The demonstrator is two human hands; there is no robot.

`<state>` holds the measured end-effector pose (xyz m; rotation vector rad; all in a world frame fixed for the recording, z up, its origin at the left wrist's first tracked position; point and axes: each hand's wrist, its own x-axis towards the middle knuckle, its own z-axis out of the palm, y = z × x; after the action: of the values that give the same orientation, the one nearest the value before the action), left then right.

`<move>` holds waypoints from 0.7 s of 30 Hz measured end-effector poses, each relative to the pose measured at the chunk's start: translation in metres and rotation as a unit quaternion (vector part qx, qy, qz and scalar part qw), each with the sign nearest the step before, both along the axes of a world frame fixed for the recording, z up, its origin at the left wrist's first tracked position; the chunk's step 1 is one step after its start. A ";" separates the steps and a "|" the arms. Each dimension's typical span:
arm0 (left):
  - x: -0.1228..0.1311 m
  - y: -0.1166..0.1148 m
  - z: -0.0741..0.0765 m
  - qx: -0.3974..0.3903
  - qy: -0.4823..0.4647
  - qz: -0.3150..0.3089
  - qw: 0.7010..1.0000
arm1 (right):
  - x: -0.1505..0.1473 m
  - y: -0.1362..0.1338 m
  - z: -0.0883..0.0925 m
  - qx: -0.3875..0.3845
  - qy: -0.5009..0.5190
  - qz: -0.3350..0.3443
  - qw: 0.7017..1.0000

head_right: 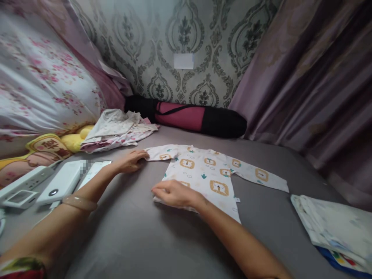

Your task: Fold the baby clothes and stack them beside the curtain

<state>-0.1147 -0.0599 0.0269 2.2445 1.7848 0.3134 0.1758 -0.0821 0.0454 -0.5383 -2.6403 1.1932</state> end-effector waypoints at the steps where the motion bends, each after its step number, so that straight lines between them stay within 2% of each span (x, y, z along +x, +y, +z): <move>1: -0.002 -0.001 0.000 -0.010 -0.040 0.027 0.999 | 0.001 0.015 -0.002 -0.007 0.011 -0.043 0.999; 2: -0.004 -0.002 0.001 -0.010 -0.074 0.070 0.995 | 0.001 0.031 -0.004 -0.005 0.022 -0.084 0.996; 4: -0.008 0.000 0.001 0.010 -0.103 0.197 0.975 | -0.001 0.065 -0.012 0.014 0.049 -0.190 0.981; 6: -0.014 0.005 -0.001 0.025 -0.084 0.328 0.941 | -0.004 0.098 -0.022 0.053 0.064 -0.306 0.949; 8: -0.018 0.010 -0.005 0.019 -0.053 0.405 0.912 | -0.008 0.124 -0.032 0.081 0.050 -0.378 0.921; 10: -0.019 0.015 -0.008 0.005 -0.035 0.425 0.904 | -0.012 0.142 -0.040 0.098 0.026 -0.413 0.905; 13: -0.016 0.019 -0.008 -0.037 -0.034 0.423 0.905 | -0.021 0.155 -0.047 0.108 -0.013 -0.421 0.900; 17: -0.014 0.023 0.000 -0.097 -0.110 0.390 0.909 | -0.035 0.162 -0.052 0.139 -0.060 -0.401 0.904; 19: -0.017 0.026 0.005 -0.091 -0.159 0.362 0.914 | -0.040 0.164 -0.056 0.163 -0.082 -0.386 0.904; 21: -0.023 0.032 0.010 -0.041 -0.191 0.364 0.911 | -0.044 0.163 -0.059 0.184 -0.108 -0.382 0.899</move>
<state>-0.1382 -0.0276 0.0367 1.2509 2.2590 0.7352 0.1320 0.0807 -0.0136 -1.4973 -2.3105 0.3999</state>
